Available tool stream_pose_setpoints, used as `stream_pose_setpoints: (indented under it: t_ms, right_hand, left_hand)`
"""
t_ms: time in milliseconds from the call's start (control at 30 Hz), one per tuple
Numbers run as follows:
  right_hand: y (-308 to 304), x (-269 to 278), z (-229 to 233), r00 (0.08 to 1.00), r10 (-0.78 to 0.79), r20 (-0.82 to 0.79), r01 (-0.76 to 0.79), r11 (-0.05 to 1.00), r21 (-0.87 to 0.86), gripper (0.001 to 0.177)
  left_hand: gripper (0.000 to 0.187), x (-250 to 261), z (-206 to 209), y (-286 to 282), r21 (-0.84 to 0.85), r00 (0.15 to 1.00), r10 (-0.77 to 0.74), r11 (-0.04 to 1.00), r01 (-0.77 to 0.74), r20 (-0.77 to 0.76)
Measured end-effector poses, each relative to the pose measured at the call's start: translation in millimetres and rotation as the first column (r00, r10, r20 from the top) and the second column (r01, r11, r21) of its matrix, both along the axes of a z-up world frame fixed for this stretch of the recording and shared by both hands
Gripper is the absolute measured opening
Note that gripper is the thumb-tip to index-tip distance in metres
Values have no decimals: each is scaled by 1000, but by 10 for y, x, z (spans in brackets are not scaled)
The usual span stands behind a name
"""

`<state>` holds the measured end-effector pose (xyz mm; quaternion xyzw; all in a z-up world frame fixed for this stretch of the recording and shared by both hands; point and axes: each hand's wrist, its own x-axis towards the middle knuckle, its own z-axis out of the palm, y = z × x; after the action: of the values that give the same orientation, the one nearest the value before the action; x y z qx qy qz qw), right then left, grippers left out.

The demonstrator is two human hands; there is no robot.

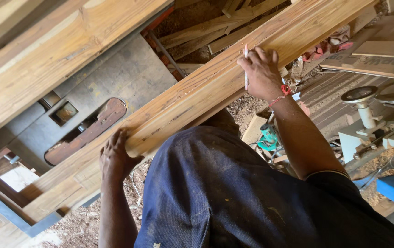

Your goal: The person marks a piece of wood with a pencil and a try square and moves the wood across a workshop surface.

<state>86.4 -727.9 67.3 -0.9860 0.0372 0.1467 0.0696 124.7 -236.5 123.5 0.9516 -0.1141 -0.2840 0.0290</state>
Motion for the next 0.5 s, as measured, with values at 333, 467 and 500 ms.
stream_pose_setpoints:
  t_ms: [333, 467, 500]
  right_hand:
    - [-26, -128, 36, 992, 35, 122, -38, 999, 26, 68]
    - [68, -140, 226, 995, -34, 96, 22, 992, 128, 84]
    - [76, -162, 237, 988, -19, 154, 3, 995, 102, 86]
  left_hand:
    - [100, -262, 93, -33, 33, 979, -9, 999, 3, 205]
    - [97, -410, -62, 37, -48, 926, -36, 997, 59, 375]
    - [97, -433, -92, 42, -60, 916, -26, 997, 55, 400]
